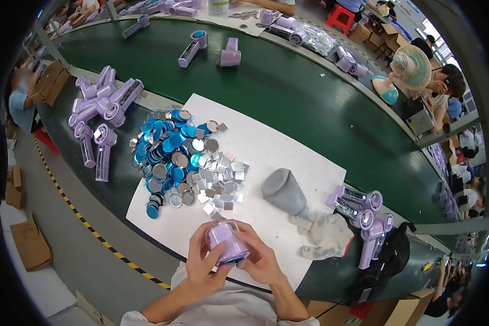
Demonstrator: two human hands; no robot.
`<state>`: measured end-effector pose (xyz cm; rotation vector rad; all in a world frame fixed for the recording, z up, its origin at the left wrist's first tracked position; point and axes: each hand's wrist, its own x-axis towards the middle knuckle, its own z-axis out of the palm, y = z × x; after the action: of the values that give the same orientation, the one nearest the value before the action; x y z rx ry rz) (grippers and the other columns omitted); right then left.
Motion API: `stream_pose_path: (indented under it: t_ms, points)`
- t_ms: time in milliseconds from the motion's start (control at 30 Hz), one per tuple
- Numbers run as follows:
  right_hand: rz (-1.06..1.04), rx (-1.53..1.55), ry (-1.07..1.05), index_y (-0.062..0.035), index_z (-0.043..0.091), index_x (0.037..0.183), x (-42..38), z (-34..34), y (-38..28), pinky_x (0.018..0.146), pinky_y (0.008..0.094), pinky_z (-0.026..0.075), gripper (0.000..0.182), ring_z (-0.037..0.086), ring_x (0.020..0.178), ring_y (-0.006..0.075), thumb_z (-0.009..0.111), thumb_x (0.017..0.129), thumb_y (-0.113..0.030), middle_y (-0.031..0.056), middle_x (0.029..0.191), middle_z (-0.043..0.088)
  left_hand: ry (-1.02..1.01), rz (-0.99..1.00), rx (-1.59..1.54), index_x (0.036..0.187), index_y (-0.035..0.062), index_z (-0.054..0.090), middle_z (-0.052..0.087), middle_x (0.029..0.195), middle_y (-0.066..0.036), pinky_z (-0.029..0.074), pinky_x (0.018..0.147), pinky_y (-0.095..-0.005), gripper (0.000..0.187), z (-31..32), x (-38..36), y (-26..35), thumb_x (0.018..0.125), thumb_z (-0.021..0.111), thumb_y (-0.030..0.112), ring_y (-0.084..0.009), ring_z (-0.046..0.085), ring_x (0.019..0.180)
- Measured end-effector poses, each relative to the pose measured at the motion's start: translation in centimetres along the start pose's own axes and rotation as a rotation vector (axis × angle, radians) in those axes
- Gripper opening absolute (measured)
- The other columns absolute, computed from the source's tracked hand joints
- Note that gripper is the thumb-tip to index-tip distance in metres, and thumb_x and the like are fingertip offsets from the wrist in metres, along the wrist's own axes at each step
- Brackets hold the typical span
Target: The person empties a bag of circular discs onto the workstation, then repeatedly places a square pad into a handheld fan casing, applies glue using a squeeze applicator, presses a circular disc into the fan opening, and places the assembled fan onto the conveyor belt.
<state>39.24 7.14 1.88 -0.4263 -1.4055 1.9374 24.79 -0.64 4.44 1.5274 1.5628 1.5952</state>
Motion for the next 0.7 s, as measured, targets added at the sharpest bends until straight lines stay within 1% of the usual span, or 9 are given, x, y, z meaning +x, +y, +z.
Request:
stream_pose_path:
  t_ms: [100, 200, 300, 400, 500, 600, 633, 700]
  points:
    - [-0.084, -0.063, 0.009, -0.0047, 0.049, 0.14, 0.2, 0.5, -0.2, 0.109, 0.0466, 0.036, 0.056, 0.04, 0.136, 0.0385, 0.07, 0.091, -0.023, 0.0295, 0.148, 0.036, -0.006, 0.078, 0.038, 0.12, 0.0037, 0.06, 0.036, 0.137, -0.034, 0.055, 0.088, -0.046, 0.045, -0.2, -0.3, -0.1, 0.077, 0.072, -0.001, -0.0471, 0.052, 0.12]
    - [-0.09, -0.122, 0.123, 0.0006, 0.054, 0.135, -0.1, 1.5, -1.0, 0.106, 0.0463, 0.039, 0.053, 0.045, 0.132, 0.0403, 0.07, 0.09, -0.023, 0.0332, 0.145, 0.039, -0.005, 0.063, -0.006, 0.119, 0.0044, 0.061, 0.036, 0.137, -0.032, 0.054, 0.09, -0.0469, 0.045, -0.3, -0.1, 0.2, 0.076, 0.071, -0.003, -0.0458, 0.052, 0.12]
    - [-0.07, -0.103, 0.238, 0.0037, 0.056, 0.131, -0.4, 2.6, -1.4, 0.104, 0.0449, 0.041, 0.049, 0.048, 0.13, 0.041, 0.07, 0.091, -0.02, 0.0345, 0.144, 0.041, -0.001, 0.054, -0.034, 0.122, 0.0058, 0.059, 0.037, 0.137, -0.031, 0.053, 0.091, -0.0476, 0.049, -0.4, 0.1, 0.2, 0.075, 0.07, -0.004, -0.0446, 0.053, 0.12]
    - [-0.024, -0.125, 0.286, 0.0039, 0.057, 0.129, -0.2, 3.3, -1.4, 0.104, 0.0454, 0.042, 0.046, 0.05, 0.128, 0.0404, 0.069, 0.091, -0.02, 0.0329, 0.143, 0.043, 0.029, -0.015, -0.174, 0.125, 0.0051, 0.056, 0.036, 0.139, -0.029, 0.052, 0.094, -0.0475, 0.052, -0.6, 0.3, -0.1, 0.076, 0.072, -0.003, -0.0427, 0.055, 0.118]
    - [-0.044, -0.347, 0.21, 0.0035, 0.054, 0.134, 0.8, 3.5, -1.8, 0.106, 0.0436, 0.039, 0.049, 0.047, 0.129, 0.0375, 0.067, 0.092, -0.019, 0.0276, 0.143, 0.044, 0.114, -0.117, -0.327, 0.127, 0.0023, 0.057, 0.045, 0.135, -0.021, 0.052, 0.094, -0.0406, 0.04, -0.9, 0.5, -0.4, 0.089, 0.067, 0.009, -0.0302, 0.057, 0.116]
    - [0.016, -0.383, 0.192, 0.002, 0.048, 0.139, 1.8, 4.7, -3.7, 0.108, 0.039, 0.035, 0.053, 0.045, 0.129, 0.0338, 0.065, 0.093, -0.019, 0.0212, 0.142, 0.042, 0.291, -0.874, -1.081, 0.137, 0.0043, 0.045, 0.052, 0.129, -0.014, 0.053, 0.091, -0.0369, 0.042, -1.8, 1.8, 2.0, 0.099, 0.056, 0.02, -0.0208, 0.059, 0.112]
    - [0.007, -0.293, 0.158, -0.0002, 0.044, 0.143, 2.1, 4.8, -4.0, 0.104, 0.0322, 0.036, 0.055, 0.043, 0.127, 0.0261, 0.063, 0.093, -0.012, 0.0162, 0.142, 0.039, 0.235, -0.893, -1.051, 0.141, 0.0061, 0.037, 0.057, 0.123, -0.008, 0.054, 0.087, -0.0344, 0.045, -2.3, 2.2, 2.4, 0.104, 0.046, 0.03, -0.0155, 0.06, 0.11]
    - [0.172, -0.235, 0.188, -0.0006, 0.044, 0.143, 2.0, 4.7, -5.0, 0.098, 0.0304, 0.038, 0.054, 0.045, 0.12, 0.0212, 0.062, 0.093, -0.009, 0.0151, 0.141, 0.04, 0.218, -1.022, -1.114, 0.139, 0.0066, 0.039, 0.057, 0.122, -0.007, 0.054, 0.086, -0.0346, 0.044, -3.1, 3.1, 3.4, 0.104, 0.048, 0.031, -0.0158, 0.06, 0.108]
